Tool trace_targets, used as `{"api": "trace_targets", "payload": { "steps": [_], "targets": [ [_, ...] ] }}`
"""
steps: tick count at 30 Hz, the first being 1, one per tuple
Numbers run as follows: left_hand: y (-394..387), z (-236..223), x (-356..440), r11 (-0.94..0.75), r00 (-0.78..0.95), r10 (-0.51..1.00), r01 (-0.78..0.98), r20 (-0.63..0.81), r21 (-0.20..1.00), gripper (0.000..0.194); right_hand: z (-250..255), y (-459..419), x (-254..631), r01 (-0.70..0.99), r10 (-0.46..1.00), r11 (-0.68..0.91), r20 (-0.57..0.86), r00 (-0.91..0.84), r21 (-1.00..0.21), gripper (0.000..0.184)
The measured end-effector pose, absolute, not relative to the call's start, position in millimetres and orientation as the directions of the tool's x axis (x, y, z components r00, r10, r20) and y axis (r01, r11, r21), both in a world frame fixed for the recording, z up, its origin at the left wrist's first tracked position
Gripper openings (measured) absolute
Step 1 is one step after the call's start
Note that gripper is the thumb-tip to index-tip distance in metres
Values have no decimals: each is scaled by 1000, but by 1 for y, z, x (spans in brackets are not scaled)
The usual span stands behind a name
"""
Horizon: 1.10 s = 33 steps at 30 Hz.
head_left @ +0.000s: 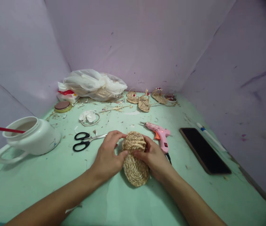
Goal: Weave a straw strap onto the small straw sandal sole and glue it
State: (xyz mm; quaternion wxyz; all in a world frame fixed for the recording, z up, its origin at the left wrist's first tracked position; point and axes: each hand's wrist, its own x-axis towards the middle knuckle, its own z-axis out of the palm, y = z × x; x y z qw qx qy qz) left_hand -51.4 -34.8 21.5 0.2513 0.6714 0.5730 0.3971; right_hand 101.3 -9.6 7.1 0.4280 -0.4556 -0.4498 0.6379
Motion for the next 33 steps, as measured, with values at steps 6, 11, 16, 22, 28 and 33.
{"api": "trace_targets", "payload": {
  "steps": [6, 11, 16, 22, 28, 33],
  "targets": [
    [-34, 18, -52, -371, 119, 917, 608, 380, 702, 34, 0, -10, 99, 150, 974, 66, 31, -223, -986, 45],
    [-30, 16, -53, -360, 117, 918, 644, 378, 675, 35, 10, -17, 105, 749, 940, 322, 288, -181, -579, 51],
    [-27, 13, -52, -326, 101, 933, 644, 346, 692, 34, 14, -20, 108, 818, 855, 375, 504, -124, -436, 25],
    [-25, 13, -52, -326, 105, 935, 633, 340, 702, 30, 7, -18, 108, 689, 763, 553, 617, -192, -469, 12],
    [-24, 14, -51, -391, 142, 908, 627, 395, 674, 23, 7, -18, 109, 609, 796, 555, 575, -191, -567, 13],
    [-25, 15, -51, -505, 230, 856, 565, 463, 652, 25, 8, -16, 109, 572, 796, 576, 560, -230, -584, 16]
  ]
}}
